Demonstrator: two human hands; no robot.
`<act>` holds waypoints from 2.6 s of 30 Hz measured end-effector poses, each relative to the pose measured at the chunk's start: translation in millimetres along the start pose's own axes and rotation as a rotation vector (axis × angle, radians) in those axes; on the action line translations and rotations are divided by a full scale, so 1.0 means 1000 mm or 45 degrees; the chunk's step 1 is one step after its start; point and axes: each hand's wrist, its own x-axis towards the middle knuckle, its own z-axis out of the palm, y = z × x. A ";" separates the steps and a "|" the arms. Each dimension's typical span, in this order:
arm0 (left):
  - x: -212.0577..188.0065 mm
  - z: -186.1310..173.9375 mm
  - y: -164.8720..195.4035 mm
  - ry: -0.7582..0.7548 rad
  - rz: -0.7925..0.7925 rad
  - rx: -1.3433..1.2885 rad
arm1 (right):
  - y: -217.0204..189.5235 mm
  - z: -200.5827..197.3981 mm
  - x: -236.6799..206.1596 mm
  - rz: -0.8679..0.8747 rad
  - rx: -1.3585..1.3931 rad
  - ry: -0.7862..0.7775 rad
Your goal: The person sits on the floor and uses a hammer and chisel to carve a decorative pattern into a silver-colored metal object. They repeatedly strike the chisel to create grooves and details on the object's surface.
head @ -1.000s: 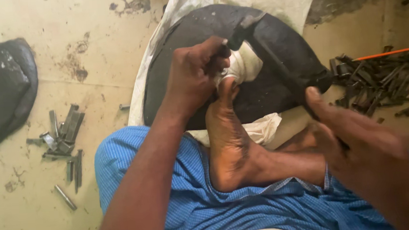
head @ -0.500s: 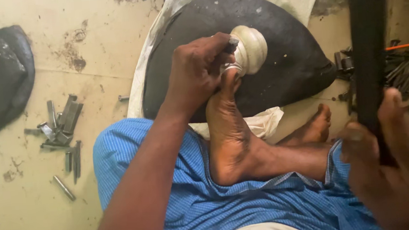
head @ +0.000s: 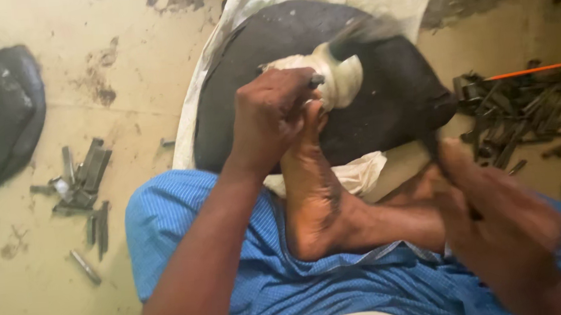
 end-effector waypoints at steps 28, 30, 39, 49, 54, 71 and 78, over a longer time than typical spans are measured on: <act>0.007 0.000 0.003 0.091 -0.291 -0.084 | -0.008 -0.005 -0.001 0.257 0.244 0.076; 0.007 0.000 0.000 0.057 -0.275 -0.059 | -0.010 -0.008 0.003 0.340 0.293 0.055; 0.011 0.001 -0.001 -0.023 -0.206 0.180 | -0.011 -0.019 0.030 0.344 0.348 -0.013; 0.015 -0.003 0.004 -0.098 -0.236 0.263 | -0.010 -0.015 0.043 0.242 0.279 -0.061; 0.012 -0.004 0.019 0.244 -0.334 -0.053 | -0.018 -0.015 0.043 0.299 0.259 -0.010; 0.041 -0.006 0.014 0.042 -0.638 -0.298 | -0.009 0.009 -0.002 0.873 0.875 0.012; 0.043 0.002 0.017 -0.206 -0.453 -0.047 | 0.003 0.010 -0.007 0.897 0.858 -0.066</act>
